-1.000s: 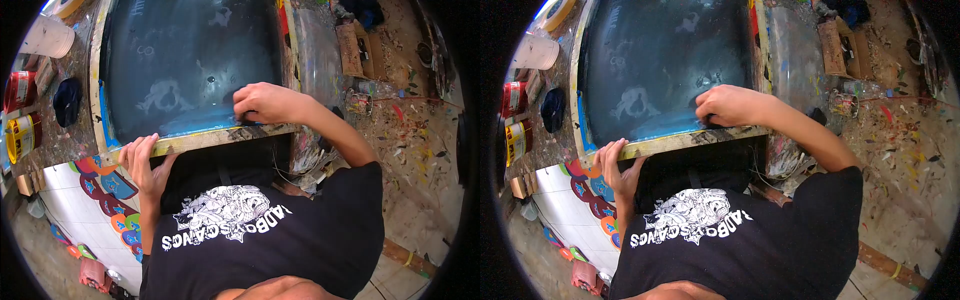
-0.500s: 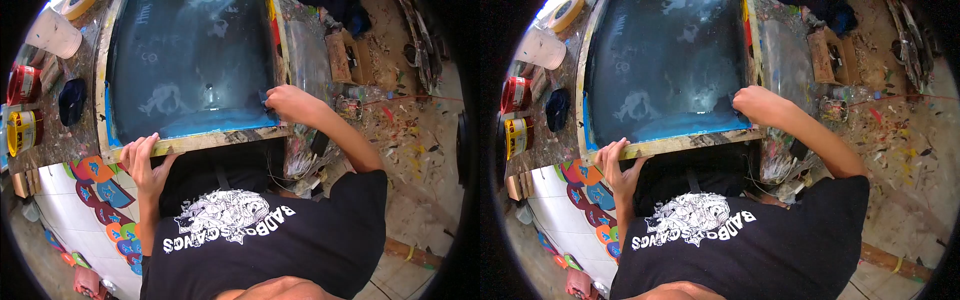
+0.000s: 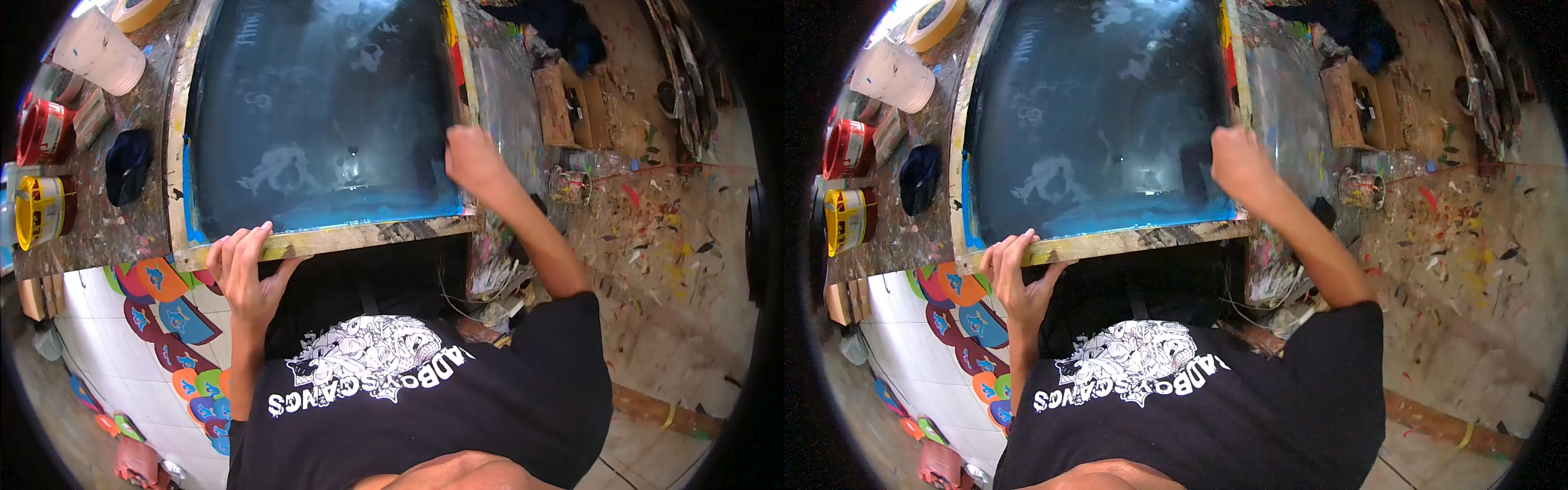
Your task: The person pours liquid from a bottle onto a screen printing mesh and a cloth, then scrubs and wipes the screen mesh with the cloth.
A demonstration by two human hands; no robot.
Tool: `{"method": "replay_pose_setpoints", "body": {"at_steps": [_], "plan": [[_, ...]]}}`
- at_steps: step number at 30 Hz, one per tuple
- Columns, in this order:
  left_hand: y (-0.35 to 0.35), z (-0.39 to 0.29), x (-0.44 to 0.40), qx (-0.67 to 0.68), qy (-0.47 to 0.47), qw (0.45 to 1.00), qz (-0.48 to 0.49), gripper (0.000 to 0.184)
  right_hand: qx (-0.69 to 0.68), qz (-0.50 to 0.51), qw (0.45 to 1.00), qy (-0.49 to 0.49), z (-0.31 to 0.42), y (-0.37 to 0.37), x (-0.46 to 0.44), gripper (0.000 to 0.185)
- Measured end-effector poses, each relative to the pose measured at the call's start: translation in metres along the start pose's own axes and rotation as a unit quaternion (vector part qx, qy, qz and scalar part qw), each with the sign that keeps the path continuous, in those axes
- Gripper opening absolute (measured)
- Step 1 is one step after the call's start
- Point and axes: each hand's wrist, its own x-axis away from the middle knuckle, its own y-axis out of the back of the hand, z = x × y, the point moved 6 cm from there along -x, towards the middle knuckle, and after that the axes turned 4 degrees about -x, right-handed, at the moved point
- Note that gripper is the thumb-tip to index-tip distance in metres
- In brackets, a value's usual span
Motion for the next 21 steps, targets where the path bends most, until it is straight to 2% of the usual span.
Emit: {"method": "replay_pose_setpoints", "body": {"at_steps": [3,6,8,10,13,14,16,18,21], "plan": [[-0.001,0.000,0.000,-0.001,-0.009,1.000,0.005,0.068,-0.014,-0.037,0.999,-0.006,-0.003,0.012,-0.042,0.008],[-0.001,0.001,0.000,-0.002,-0.005,1.000,0.008,0.068,0.022,0.025,0.999,-0.015,0.005,0.019,-0.044,0.008],[-0.002,0.001,0.001,-0.001,0.000,1.000,0.005,0.068,-0.014,0.056,0.998,-0.010,0.003,0.006,-0.016,0.008],[-0.002,0.003,0.001,0.001,0.005,1.000,0.002,0.069,-0.021,0.168,0.985,-0.029,0.020,0.004,0.023,0.008],[-0.003,0.002,0.000,-0.007,-0.003,1.000,0.007,0.069,0.016,0.200,0.980,-0.017,0.021,-0.004,0.034,0.010],[-0.003,0.001,0.000,-0.004,0.002,1.000,0.008,0.069,0.027,0.144,0.989,0.011,0.027,0.004,0.025,0.007],[-0.001,0.001,0.000,-0.004,0.000,1.000,0.014,0.069,-0.001,0.060,0.998,-0.024,0.010,0.006,-0.012,0.004],[-0.001,0.000,-0.001,-0.004,-0.001,1.000,0.010,0.070,0.025,0.013,1.000,-0.005,0.005,0.012,-0.042,0.004],[-0.002,0.001,-0.001,0.000,-0.001,1.000,0.000,0.071,0.032,0.019,0.999,0.031,0.013,0.013,-0.032,0.005]]}}
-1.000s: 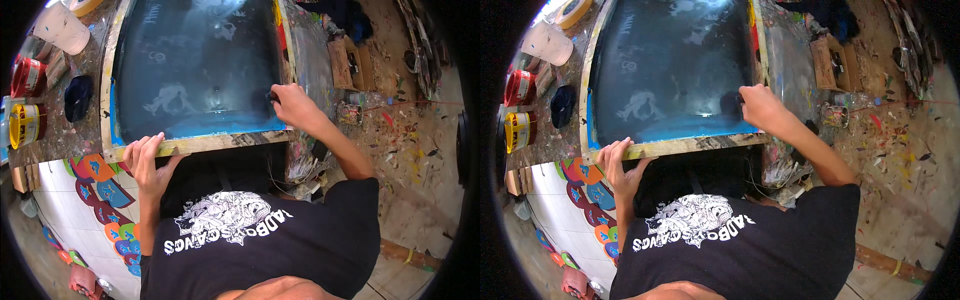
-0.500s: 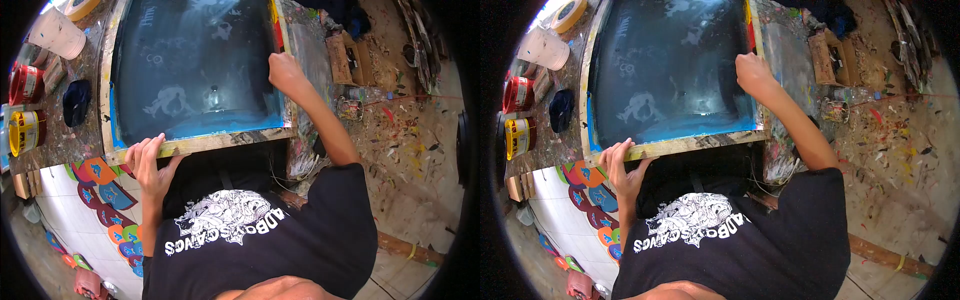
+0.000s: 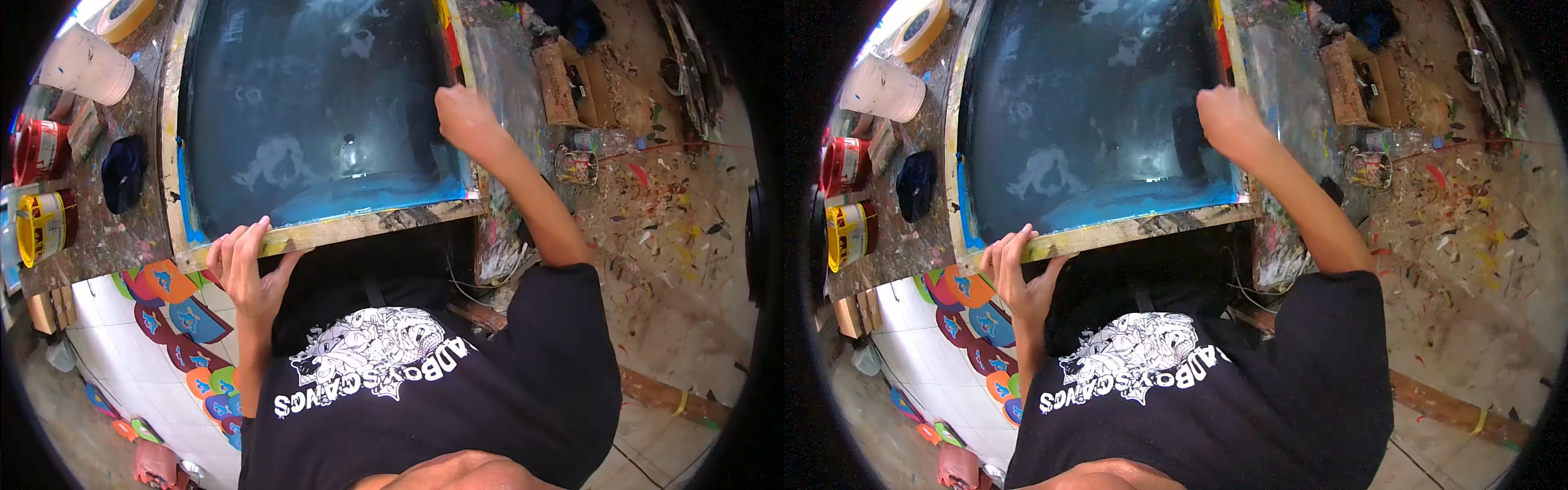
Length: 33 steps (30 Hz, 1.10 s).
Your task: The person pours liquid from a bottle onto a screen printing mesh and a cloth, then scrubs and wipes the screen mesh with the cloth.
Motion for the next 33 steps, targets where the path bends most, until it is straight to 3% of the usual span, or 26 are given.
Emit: {"method": "replay_pose_setpoints", "body": {"at_steps": [4,5,7,10,12,14,17,19,22,26,28,30,32,33], "plan": [[-0.001,0.001,0.003,-0.008,0.005,1.000,-0.001,0.071,-0.024,0.184,0.982,-0.013,0.010,-0.018,0.059,0.009],[0.000,0.001,0.002,-0.005,0.007,1.000,-0.003,0.071,-0.021,0.182,0.983,-0.013,0.010,-0.020,0.064,0.009],[0.000,-0.001,0.001,-0.004,0.012,1.000,-0.003,0.070,-0.073,0.050,0.994,-0.058,0.001,-0.021,0.070,0.011],[0.000,-0.004,-0.002,-0.002,-0.005,1.000,-0.005,0.069,-0.184,-0.071,0.980,0.038,0.041,-0.012,0.038,0.014],[0.001,-0.003,0.000,-0.009,-0.005,1.000,-0.005,0.068,-0.318,-0.043,0.937,0.138,0.087,-0.006,0.028,0.015],[0.001,-0.005,-0.001,-0.012,-0.006,1.000,-0.003,0.068,-0.338,0.003,0.920,0.196,0.109,0.007,0.036,0.016],[0.000,-0.003,0.000,-0.007,0.004,1.000,-0.006,0.069,-0.264,0.171,0.940,0.129,0.057,-0.007,0.045,0.017],[-0.001,0.001,0.001,0.007,0.011,1.000,0.001,0.069,-0.176,0.150,0.965,0.123,0.010,-0.009,0.058,0.014],[0.000,-0.001,0.001,0.001,0.012,1.000,0.002,0.069,-0.217,0.132,0.959,0.126,0.018,-0.007,0.058,0.015],[-0.001,0.000,0.001,-0.011,0.000,1.000,0.010,0.068,-0.350,0.073,0.891,0.281,0.123,-0.007,0.025,0.017],[0.001,-0.003,-0.001,-0.017,0.001,1.000,0.006,0.068,-0.455,0.108,0.824,0.320,0.164,-0.002,0.023,0.017],[0.003,-0.006,-0.003,-0.022,-0.004,1.000,0.005,0.069,-0.409,0.109,0.835,0.353,0.164,0.000,0.026,0.017],[0.001,-0.004,-0.001,-0.012,-0.003,1.000,-0.001,0.068,-0.336,0.190,0.873,0.299,0.129,-0.002,0.027,0.017],[0.001,-0.003,0.000,-0.015,-0.005,1.000,0.000,0.068,-0.293,0.161,0.902,0.272,0.107,0.003,0.028,0.017]]}}
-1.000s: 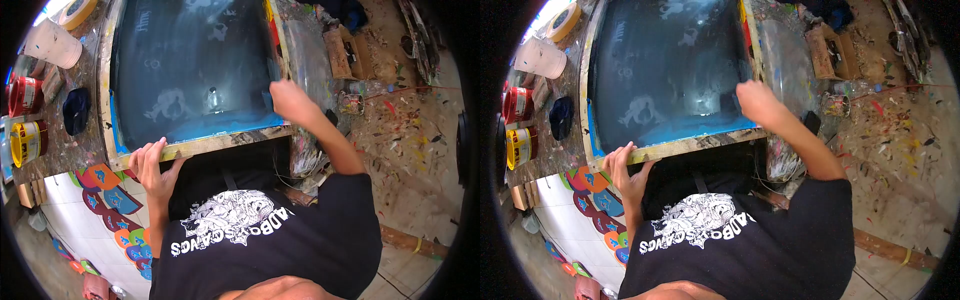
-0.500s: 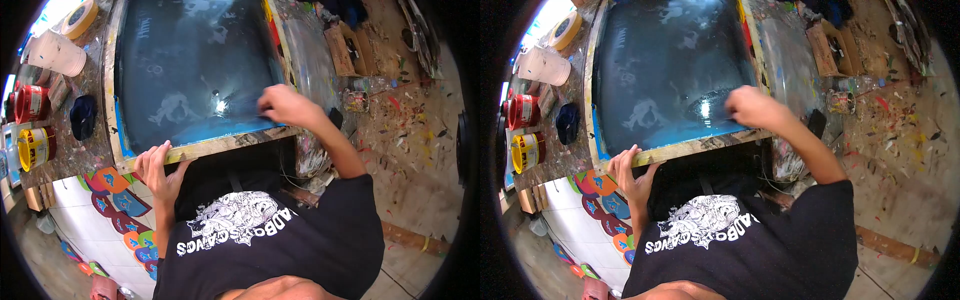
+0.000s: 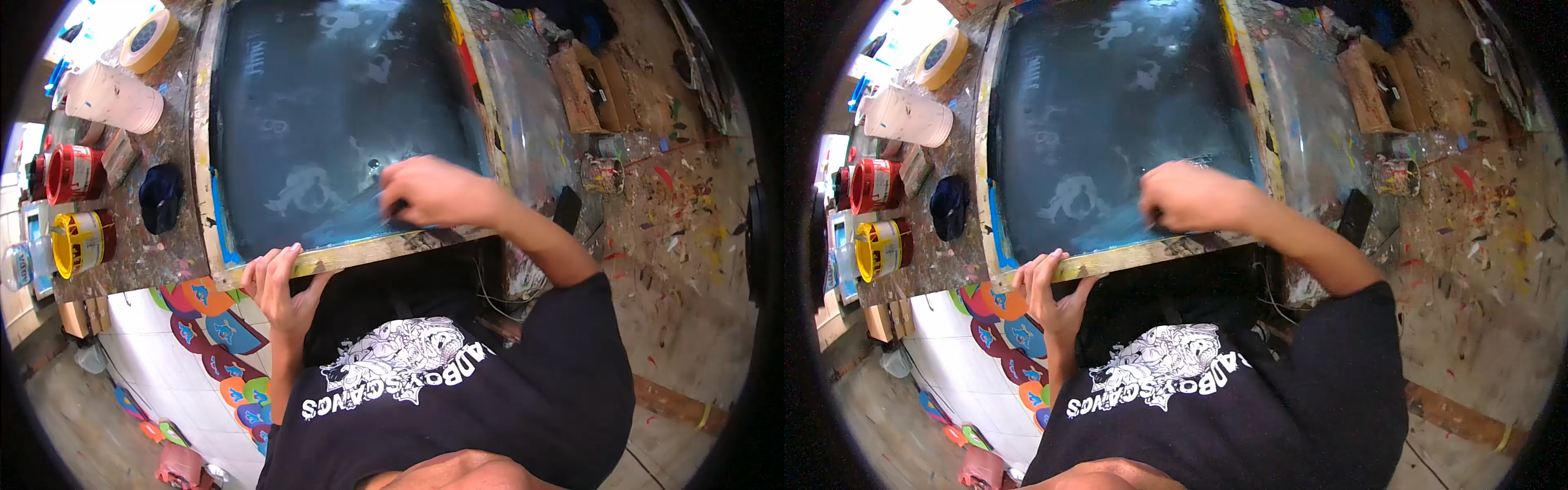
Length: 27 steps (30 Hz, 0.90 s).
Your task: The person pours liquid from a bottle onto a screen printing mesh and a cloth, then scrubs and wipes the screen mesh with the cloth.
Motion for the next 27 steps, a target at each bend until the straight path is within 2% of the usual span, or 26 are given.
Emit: {"method": "replay_pose_setpoints", "body": {"at_steps": [1,3,5,7,11,13,15,16,17,19,20,23,25,27], "plan": [[0.001,0.001,0.001,-0.004,0.003,1.000,-0.001,0.068,0.050,-0.028,0.998,-0.030,-0.012,0.012,0.013,0.017],[0.000,0.001,0.000,0.013,-0.002,1.000,-0.005,0.069,0.039,-0.091,0.989,-0.108,-0.033,0.033,0.029,0.019],[0.000,0.001,0.000,0.010,-0.004,1.000,-0.006,0.070,0.025,-0.110,0.990,-0.089,-0.035,0.021,0.012,0.021],[0.000,0.001,-0.001,0.009,-0.003,1.000,0.004,0.070,-0.034,-0.132,0.989,0.064,-0.003,-0.004,-0.012,0.021],[0.002,0.000,-0.003,-0.002,-0.011,1.000,-0.001,0.070,-0.064,-0.116,0.985,0.110,0.020,-0.007,-0.018,0.020],[0.002,-0.002,-0.003,0.004,-0.011,1.000,-0.007,0.070,-0.057,-0.116,0.990,0.052,-0.002,0.012,0.004,0.013],[0.001,-0.001,-0.001,0.009,0.000,1.000,-0.012,0.068,0.063,-0.188,0.979,0.043,-0.017,0.034,0.030,0.015],[0.002,-0.001,-0.002,0.011,-0.002,1.000,-0.014,0.067,0.082,-0.202,0.976,0.009,-0.029,0.037,0.040,0.018],[0.003,-0.001,-0.002,0.012,-0.005,1.000,-0.014,0.067,0.082,-0.198,0.977,0.012,-0.031,0.035,0.041,0.018],[0.003,0.000,-0.001,0.008,-0.004,1.000,-0.016,0.067,0.038,-0.237,0.965,-0.109,-0.048,0.031,0.046,0.020],[0.002,-0.001,-0.002,0.006,-0.007,1.000,-0.015,0.066,0.067,-0.265,0.959,-0.081,-0.043,0.023,0.041,0.021],[0.001,0.000,-0.001,0.004,-0.009,1.000,-0.004,0.071,-0.066,-0.223,0.972,0.000,-0.001,0.000,0.012,0.021],[0.002,-0.002,-0.002,0.005,-0.008,1.000,-0.001,0.070,-0.135,-0.138,0.979,0.067,0.026,-0.013,-0.003,0.022],[0.004,-0.003,-0.003,0.003,-0.005,1.000,0.001,0.069,-0.114,-0.112,0.983,0.089,0.025,-0.008,-0.003,0.022]]}}
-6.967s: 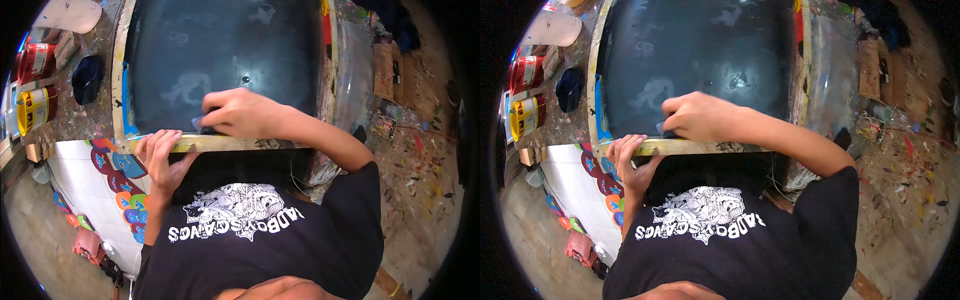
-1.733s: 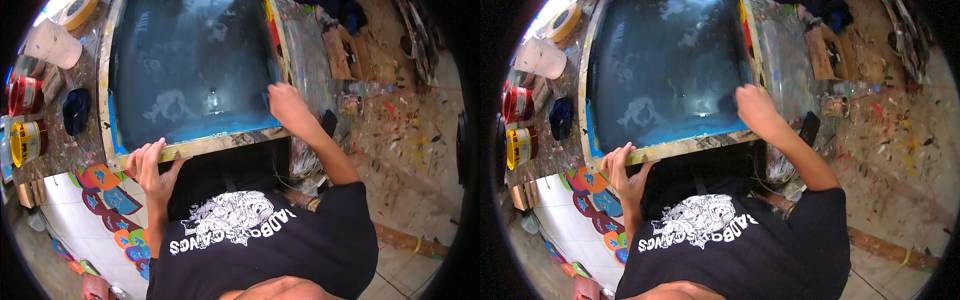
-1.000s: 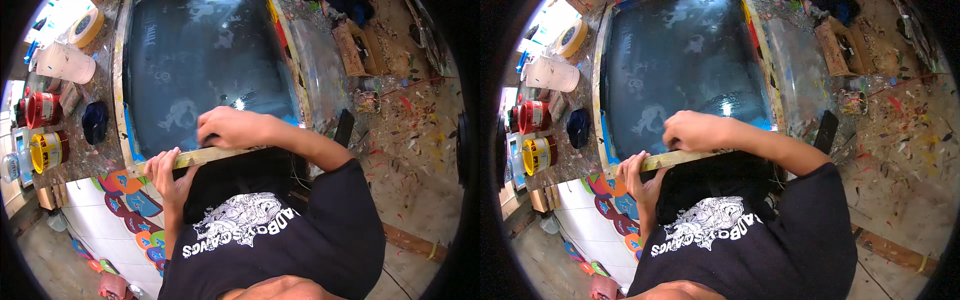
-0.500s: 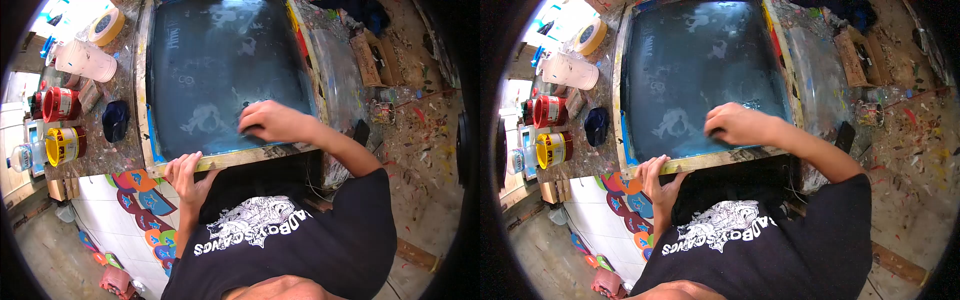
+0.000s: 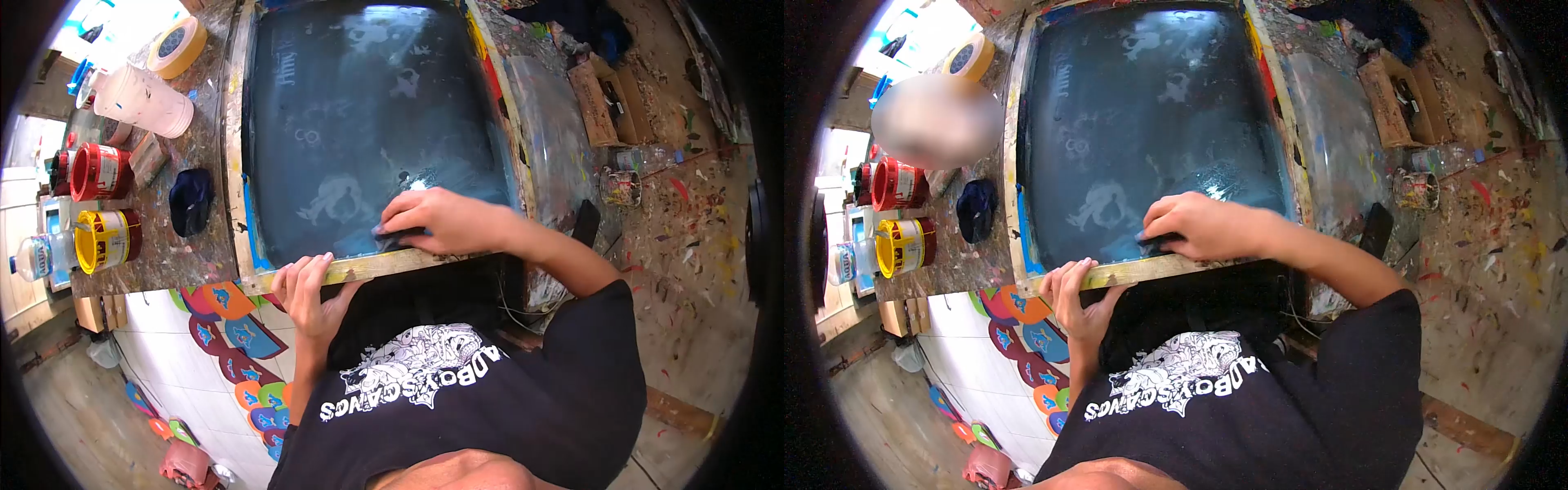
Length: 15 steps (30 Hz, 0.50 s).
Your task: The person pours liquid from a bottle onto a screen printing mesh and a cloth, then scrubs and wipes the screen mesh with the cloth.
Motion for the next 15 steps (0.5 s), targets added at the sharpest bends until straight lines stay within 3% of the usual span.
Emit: {"method": "replay_pose_setpoints", "body": {"at_steps": [2,6,9,10,12,15], "plan": [[0.000,0.000,0.000,0.003,-0.005,1.000,-0.010,0.068,0.044,0.065,0.997,0.021,-0.015,0.017,0.004,0.023],[-0.001,0.001,0.000,0.004,-0.008,1.000,-0.009,0.066,0.153,0.009,0.986,0.072,-0.026,0.026,-0.016,0.024],[-0.002,0.001,0.001,0.001,-0.007,1.000,-0.003,0.067,0.086,-0.042,0.984,0.152,-0.004,-0.023,-0.047,0.017],[-0.002,0.000,0.001,-0.001,-0.003,1.000,-0.012,0.066,0.014,-0.015,0.986,0.164,0.008,-0.036,-0.055,0.019],[0.000,0.002,0.001,-0.005,0.002,1.000,-0.015,0.066,0.072,0.075,0.977,0.185,0.017,-0.046,-0.058,0.019],[-0.004,0.003,0.002,0.007,-0.009,1.000,-0.016,0.067,0.119,0.284,0.951,0.037,-0.001,-0.011,-0.035,0.023]]}}
